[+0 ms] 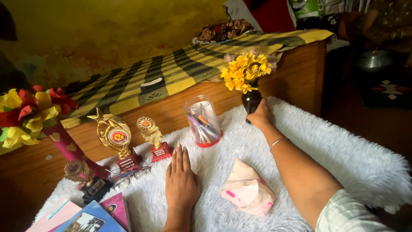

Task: The person picks up books and trophies from the floor, wipes them with a cloth, and arranges them on a white furry surface.

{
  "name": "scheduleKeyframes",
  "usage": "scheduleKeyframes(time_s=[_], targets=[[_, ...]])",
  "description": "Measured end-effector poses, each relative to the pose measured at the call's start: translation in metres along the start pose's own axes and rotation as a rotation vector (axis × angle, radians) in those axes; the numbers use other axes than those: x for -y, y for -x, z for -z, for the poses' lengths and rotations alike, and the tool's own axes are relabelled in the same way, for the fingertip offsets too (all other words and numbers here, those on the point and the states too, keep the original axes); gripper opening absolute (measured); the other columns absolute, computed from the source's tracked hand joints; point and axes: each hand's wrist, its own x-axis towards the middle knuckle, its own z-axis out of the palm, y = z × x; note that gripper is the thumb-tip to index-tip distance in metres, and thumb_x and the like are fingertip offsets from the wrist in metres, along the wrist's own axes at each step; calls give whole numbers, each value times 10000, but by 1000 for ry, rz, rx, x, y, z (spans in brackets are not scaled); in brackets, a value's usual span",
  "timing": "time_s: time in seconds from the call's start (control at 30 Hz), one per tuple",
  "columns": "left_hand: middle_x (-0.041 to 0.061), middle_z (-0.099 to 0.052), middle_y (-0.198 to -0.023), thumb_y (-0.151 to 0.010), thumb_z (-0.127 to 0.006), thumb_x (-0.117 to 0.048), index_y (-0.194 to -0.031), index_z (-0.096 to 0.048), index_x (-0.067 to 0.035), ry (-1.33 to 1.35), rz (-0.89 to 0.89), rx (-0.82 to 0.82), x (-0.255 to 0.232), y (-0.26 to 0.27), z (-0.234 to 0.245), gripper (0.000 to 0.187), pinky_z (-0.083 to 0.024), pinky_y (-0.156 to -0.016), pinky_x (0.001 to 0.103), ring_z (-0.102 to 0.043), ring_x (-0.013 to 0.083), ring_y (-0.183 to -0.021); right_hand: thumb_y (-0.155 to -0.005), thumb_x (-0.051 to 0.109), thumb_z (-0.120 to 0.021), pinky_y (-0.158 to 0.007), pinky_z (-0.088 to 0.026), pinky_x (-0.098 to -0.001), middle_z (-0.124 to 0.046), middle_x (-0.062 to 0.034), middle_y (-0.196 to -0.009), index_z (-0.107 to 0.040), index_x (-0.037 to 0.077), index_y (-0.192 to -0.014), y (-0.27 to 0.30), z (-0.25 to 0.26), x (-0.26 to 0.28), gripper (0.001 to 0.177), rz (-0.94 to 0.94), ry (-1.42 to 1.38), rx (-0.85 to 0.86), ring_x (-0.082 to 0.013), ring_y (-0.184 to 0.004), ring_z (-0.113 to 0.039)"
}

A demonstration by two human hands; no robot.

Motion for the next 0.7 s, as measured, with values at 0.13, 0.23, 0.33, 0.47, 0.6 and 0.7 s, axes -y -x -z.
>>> scheduleKeyframes(time_s=[0.13,0.23,0.33,0.47,0.6,0.7], targets=[[223,-325,-1600,-757,-542,-118,-1463,-382,90,14,2,-13,0,1,-1,753,-312,-1151,452,-324,343,-1478,-663,233,-882,-990,-516,-456,-653,-202,-1285,-381,122,-1433,7,10,0,925,-27,-18,70,-384,-1189,-635],[224,-325,-1603,-753,-542,-117,-1455,-390,88,7,5,-10,1,1,0,747,-320,-1141,454,-325,347,-1475,-664,290,-913,-980,-523,-460,-678,-194,-1251,-462,112,-1353,14,16,5,842,-9,9,60,-377,-1170,-650],[220,-326,-1602,-761,-542,-117,-1456,-394,86,12,18,-3,1,1,-1,739,-327,-1136,457,-328,344,-1475,-664,316,-932,-964,-521,-470,-683,-200,-1222,-466,100,-1330,19,20,10,841,-17,39,39,-384,-1146,-652],[224,-316,-1608,-760,-542,-116,-1458,-392,90,6,17,0,1,2,0,743,-331,-1135,454,-330,347,-1473,-666,353,-945,-949,-529,-472,-700,-195,-1195,-479,89,-1297,21,21,11,828,2,60,11,-388,-1114,-667],[216,-313,-1608,-763,-551,-126,-1459,-389,84,15,38,33,1,2,1,745,-326,-1136,453,-325,343,-1477,-645,326,-951,-930,-537,-462,-698,-191,-1195,-473,97,-1311,21,20,10,851,-6,40,-19,-387,-1100,-670],[217,-310,-1609,-762,-554,-127,-1460,-386,81,5,53,52,0,1,1,747,-321,-1134,452,-321,337,-1475,-671,366,-947,-929,-533,-472,-705,-196,-1181,-460,82,-1321,20,23,10,861,-15,71,-9,-386,-1098,-674]])
